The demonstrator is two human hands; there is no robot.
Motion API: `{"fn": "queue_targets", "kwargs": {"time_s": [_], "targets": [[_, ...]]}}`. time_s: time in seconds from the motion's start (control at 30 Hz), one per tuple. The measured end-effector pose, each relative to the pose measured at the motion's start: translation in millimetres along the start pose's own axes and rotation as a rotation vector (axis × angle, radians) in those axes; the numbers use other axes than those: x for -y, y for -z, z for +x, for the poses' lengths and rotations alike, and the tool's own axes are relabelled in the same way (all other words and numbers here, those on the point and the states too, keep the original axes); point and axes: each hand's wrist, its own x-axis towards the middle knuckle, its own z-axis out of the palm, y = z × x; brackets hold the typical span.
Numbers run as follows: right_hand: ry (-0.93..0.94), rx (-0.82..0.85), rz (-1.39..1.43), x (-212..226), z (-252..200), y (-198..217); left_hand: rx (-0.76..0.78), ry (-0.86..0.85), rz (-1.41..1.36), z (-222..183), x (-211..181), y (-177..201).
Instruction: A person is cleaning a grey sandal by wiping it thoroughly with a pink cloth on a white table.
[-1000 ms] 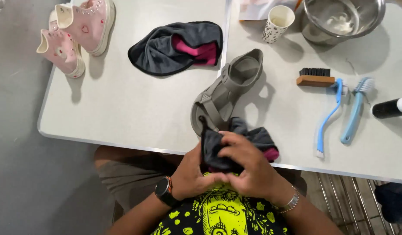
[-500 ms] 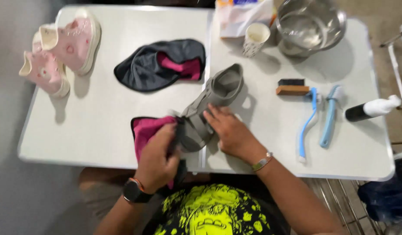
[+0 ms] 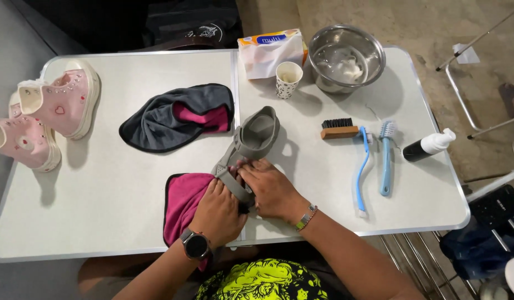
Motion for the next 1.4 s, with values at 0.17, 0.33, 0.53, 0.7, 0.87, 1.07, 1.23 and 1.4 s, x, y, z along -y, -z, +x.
{"fn": "queue_targets", "kwargs": {"time_s": [0.17, 0.33, 0.53, 0.7, 0.87, 1.07, 1.23, 1.4], "targets": [[-0.020, -0.037, 0.033, 1, -2, -4, -0.016, -0.057, -0.117, -2, 11, 11], [-0.017, -0.113, 0.034, 4, -1, -1, -0.044, -0.111, -0.439, -16, 24, 23], [-0.029, -0.080, -0.005, 5, -4, -3, -0.358, 0.080, -0.463, -43, 10, 25], [-0.009, -0.106, 0.008, 9, -1, 3, -0.199, -0.028, -0.241, -41, 10, 5], [-0.027, -0.063, 0.006, 5, -6, -5, 0.097, -0.055, -0.125, -33, 5, -5], [-0.031, -0.072, 0.072, 6, -6, -2, 0.099, -0.108, -0.193, -12, 17, 9], [-0.005, -0.196, 0.097, 9, -5, -3, -0.059, -0.151, -0.071, 9, 8, 41], [-0.029, -0.181, 0.077, 10, -3, 1, -0.077, -0.106, -0.085, 7, 10, 33]]}}
